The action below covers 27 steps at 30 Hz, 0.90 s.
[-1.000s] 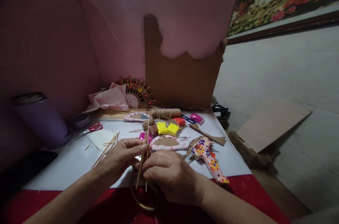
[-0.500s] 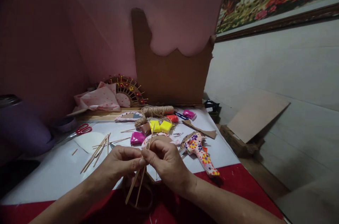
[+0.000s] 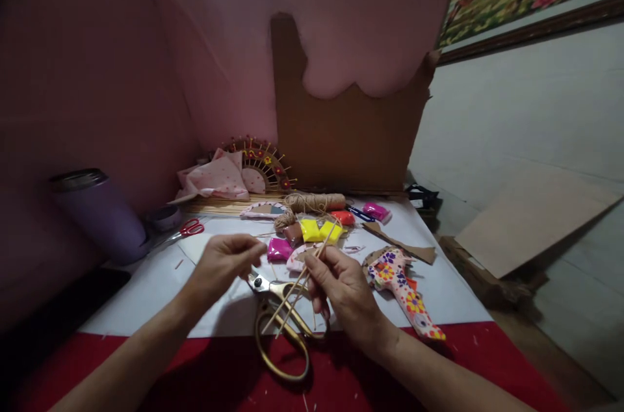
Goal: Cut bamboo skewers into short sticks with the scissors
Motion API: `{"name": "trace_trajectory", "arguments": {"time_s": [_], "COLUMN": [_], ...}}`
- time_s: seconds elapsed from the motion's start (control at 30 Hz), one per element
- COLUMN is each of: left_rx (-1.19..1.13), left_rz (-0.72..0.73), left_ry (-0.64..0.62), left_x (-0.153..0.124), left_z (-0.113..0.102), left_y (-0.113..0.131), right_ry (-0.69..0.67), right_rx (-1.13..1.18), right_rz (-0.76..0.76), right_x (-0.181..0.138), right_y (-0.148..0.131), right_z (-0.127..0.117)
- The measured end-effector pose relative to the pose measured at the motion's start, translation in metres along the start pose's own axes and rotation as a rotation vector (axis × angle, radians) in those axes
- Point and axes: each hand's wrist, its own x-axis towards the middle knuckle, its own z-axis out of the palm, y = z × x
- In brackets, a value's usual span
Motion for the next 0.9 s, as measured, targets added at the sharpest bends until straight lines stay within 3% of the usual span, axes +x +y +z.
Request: {"name": "trace_trajectory", "arguments": {"time_s": [0.03, 0.1, 0.13, 0.2, 0.4, 0.7, 0.9], "left_rx": [0.204, 0.682, 0.881, 0.985, 1.094, 1.096, 1.076], "left_rz": [0.018, -0.078, -0.174, -0.258, -0.341, -0.275, -0.242], "left_ry": [0.108, 0.246, 0.243, 0.244, 0.179, 0.031, -0.029], "left_x": [0.006, 0.018, 0.023, 0.03, 0.034, 0.033, 0.039], "left_z": [-0.012, -0.034, -0.044, -0.057, -0.055, -0.054, -0.055], "left_y": [-0.001, -0.006, -0.008, -0.015, -0.031, -0.025, -0.037], "right_ry": [0.015, 0.032, 0.037, 0.04, 0.043, 0.025, 0.028], "right_rx": [0.011, 0.025, 0.031, 0.041, 0.056, 0.084, 0.064], "right_rz": [-0.003, -0.003, 0.0, 0.007, 0.008, 0.01, 0.006], "right_x": [0.002, 0.005, 0.006, 0.008, 0.008, 0.006, 0.005], "right_y": [0.0, 0.001, 0.002, 0.004, 0.007, 0.005, 0.004], "right_z": [-0.001, -0.004, -0.005, -0.007, -0.008, -0.007, -0.007]}}
